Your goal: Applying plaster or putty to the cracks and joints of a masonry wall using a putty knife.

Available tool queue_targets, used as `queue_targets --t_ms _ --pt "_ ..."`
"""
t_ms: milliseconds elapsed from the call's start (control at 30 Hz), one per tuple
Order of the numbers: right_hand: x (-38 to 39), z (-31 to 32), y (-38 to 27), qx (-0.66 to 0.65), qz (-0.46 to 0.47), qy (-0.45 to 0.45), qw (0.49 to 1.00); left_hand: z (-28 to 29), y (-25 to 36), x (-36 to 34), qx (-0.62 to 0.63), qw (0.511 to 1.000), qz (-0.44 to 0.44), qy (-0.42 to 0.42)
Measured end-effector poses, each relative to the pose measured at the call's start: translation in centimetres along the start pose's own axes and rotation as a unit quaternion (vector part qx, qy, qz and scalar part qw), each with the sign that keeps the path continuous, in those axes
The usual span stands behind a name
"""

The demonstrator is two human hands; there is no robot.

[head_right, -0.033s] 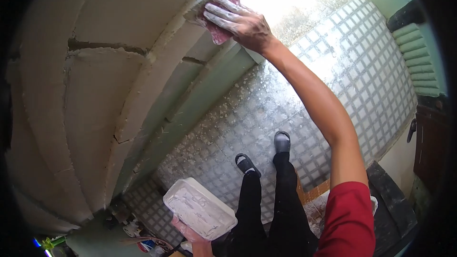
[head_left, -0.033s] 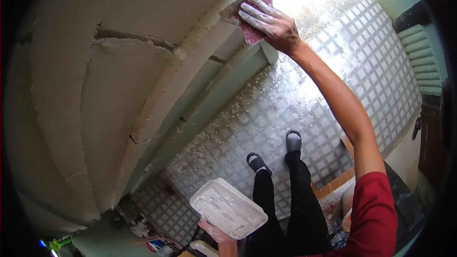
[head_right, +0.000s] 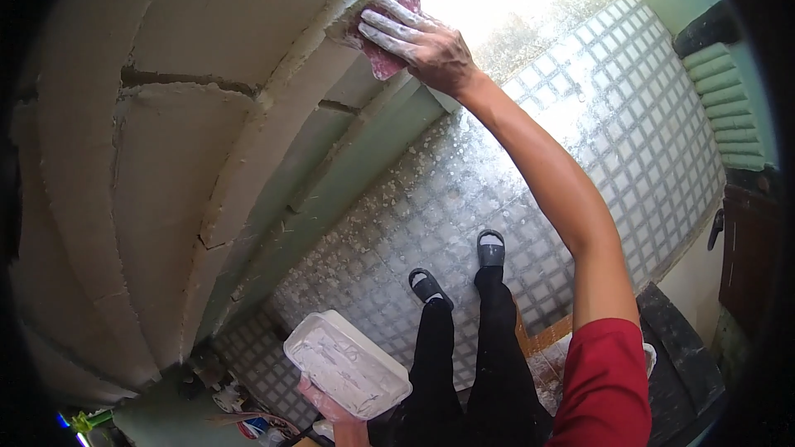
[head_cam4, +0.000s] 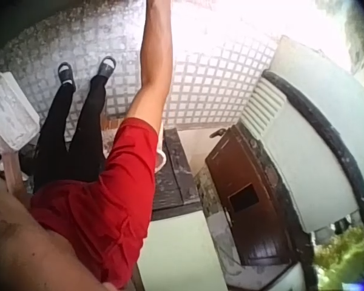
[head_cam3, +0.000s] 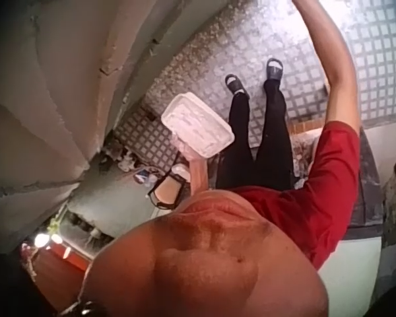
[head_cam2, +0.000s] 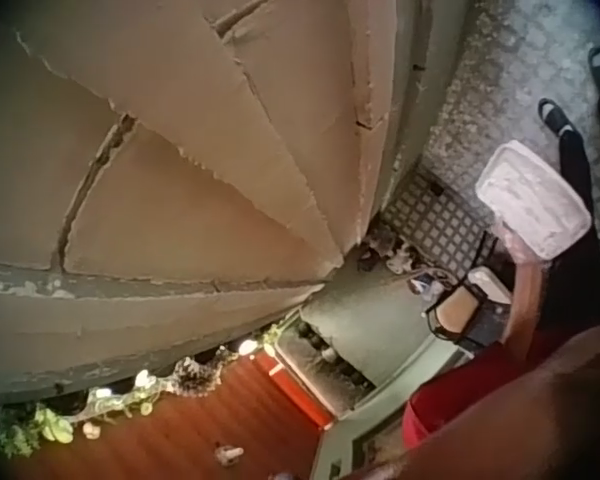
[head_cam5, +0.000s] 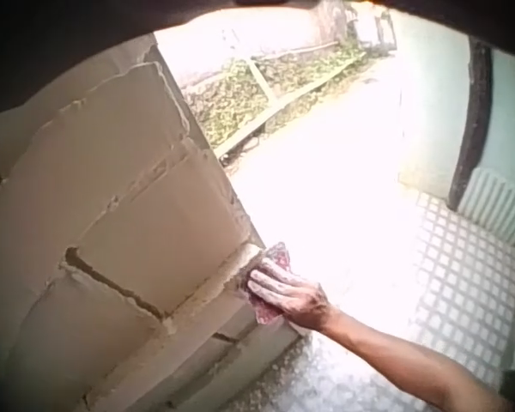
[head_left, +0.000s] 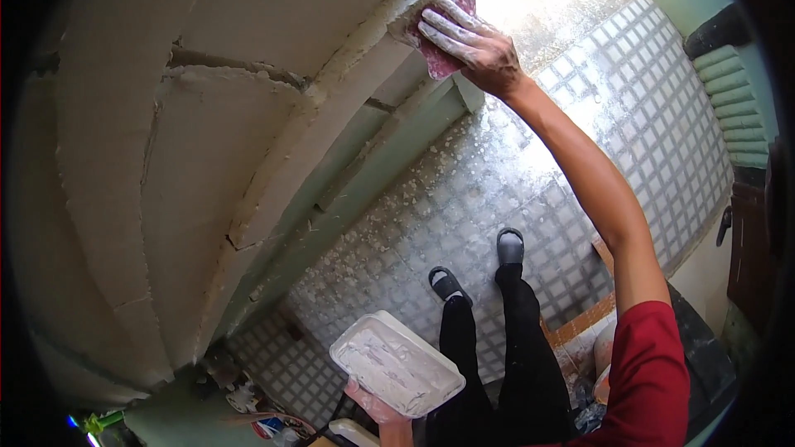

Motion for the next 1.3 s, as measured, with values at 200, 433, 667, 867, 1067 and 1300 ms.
queue_targets --t_ms 200,433,667,867,1067,1300 --pt "4.4 0.5 -2.0 -0.051 -0.042 -0.099 0.993 0.7 0.6 0.3 0.012 1.000 0.003 -0.004" --pt "1.4 1.1 -3.2 -0.350 -0.452 0.009 0.820 1.6 0.4 0.6 0.010 1.000 0.001 0.021" --pt "1.1 1.8 -6.8 -0.314 -0.228 -0.011 0.922 2.3 0.8 0.5 0.006 1.000 0.008 0.014" --pt "2.3 0.4 -4.1 -0.344 -0.466 0.072 0.812 2.2 0.5 0.7 -0.002 1.000 0.011 -0.001" --pt "2.9 0.6 -8.9 -0.327 -0.269 0.014 0.906 1.9 0.8 0.4 -0.004 1.000 0.007 0.004" --pt "0.5 0.7 -7.2 -0.261 -0.383 0.078 0.883 1.3 1.0 0.0 0.004 1.000 0.013 0.012"
Point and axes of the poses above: each hand's wrist, its own x-axis away from the middle knuckle, its own z-axis out of the back of the hand, y = z × x, the point moved 4 cm from there along -x, towards the middle knuckle, and after that the axes turned 9 degrees about x, right-handed, at the moved point
